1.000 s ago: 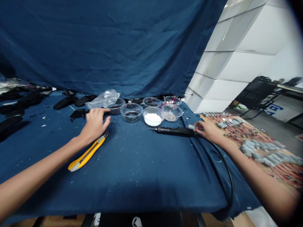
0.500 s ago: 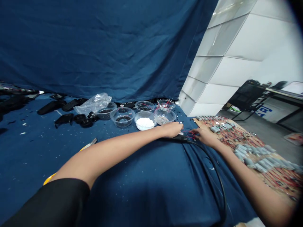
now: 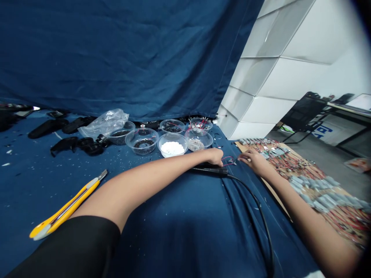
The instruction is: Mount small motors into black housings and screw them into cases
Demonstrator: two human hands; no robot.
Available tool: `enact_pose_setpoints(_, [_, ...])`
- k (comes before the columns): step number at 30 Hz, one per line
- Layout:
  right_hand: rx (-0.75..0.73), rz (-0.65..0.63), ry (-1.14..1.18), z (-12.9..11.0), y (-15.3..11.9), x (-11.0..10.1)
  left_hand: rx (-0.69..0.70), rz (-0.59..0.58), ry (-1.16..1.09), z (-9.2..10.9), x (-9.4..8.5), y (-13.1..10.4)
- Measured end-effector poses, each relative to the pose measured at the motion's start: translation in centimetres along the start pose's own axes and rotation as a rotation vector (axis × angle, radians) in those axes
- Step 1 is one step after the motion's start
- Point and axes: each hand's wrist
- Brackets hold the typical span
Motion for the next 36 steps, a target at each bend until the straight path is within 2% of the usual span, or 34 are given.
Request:
enact_pose_setpoints(5, [0.074, 0.103, -0.095, 0.0, 0.0, -0.4, 0.0, 0.095, -0.015, -0.1, 0.7, -1.3])
enact_pose_setpoints(10, [0.247, 0.105, -0.217, -0.8, 0.0, -0.3, -0.052, 0.313, -0.089, -0.2, 1.4, -3.2])
enact_pose_setpoints(13, [0.348, 0.044, -0.252, -1.3, 0.0, 0.0, -0.032, 0.457, -0.105, 0.3, 2.0, -6.0])
enact_pose_setpoints(15, [0.362, 0.001, -0.249, -1.6, 0.0, 0.2, 0.019, 0.527, -0.096, 0.5, 3.0, -8.7])
enact_pose_setpoints(18, [0.352, -0.015, -0.226, -3.0, 0.2, 0.0, 0.066, 0.526, -0.036, 0.0, 5.6, -12.9])
enact_pose_setpoints(21, [0.306, 0.039, -0.159, -6.7, 0.3, -0.9, -0.015, 0.468, 0.059, -1.5, 8.6, -16.0])
enact_pose_setpoints(24, [0.106, 0.066, 0.066, -13.0, 0.1, -1.8, -0.099, 0.431, 0.176, -3.1, 10.9, -17.5])
enact_pose_setpoints(27, [-0.063, -0.007, 0.26, -20.0, -0.5, -1.9, -0.133, 0.439, 0.273, -3.8, 11.8, -18.2])
enact_pose_setpoints(29, [-0.154, -0.03, 0.304, -23.7, -0.9, -1.6, -0.134, 0.459, 0.31, -3.9, 12.0, -18.6])
enact_pose_setpoints(32, [-0.238, -0.057, 0.325, -27.0, -1.4, -0.6, -0.167, 0.478, 0.347, -4.1, 11.8, -19.3])
enact_pose_setpoints(36, [-0.237, -0.07, 0.273, -28.3, -1.6, 0.7, -0.205, 0.502, 0.325, -4.2, 12.0, -20.6])
Point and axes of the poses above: each hand's wrist, its own y-axis towards the middle knuckle, its own x-axis out of the palm, z = x × y, and after that the axes turned 10 degrees about -z, right-handed
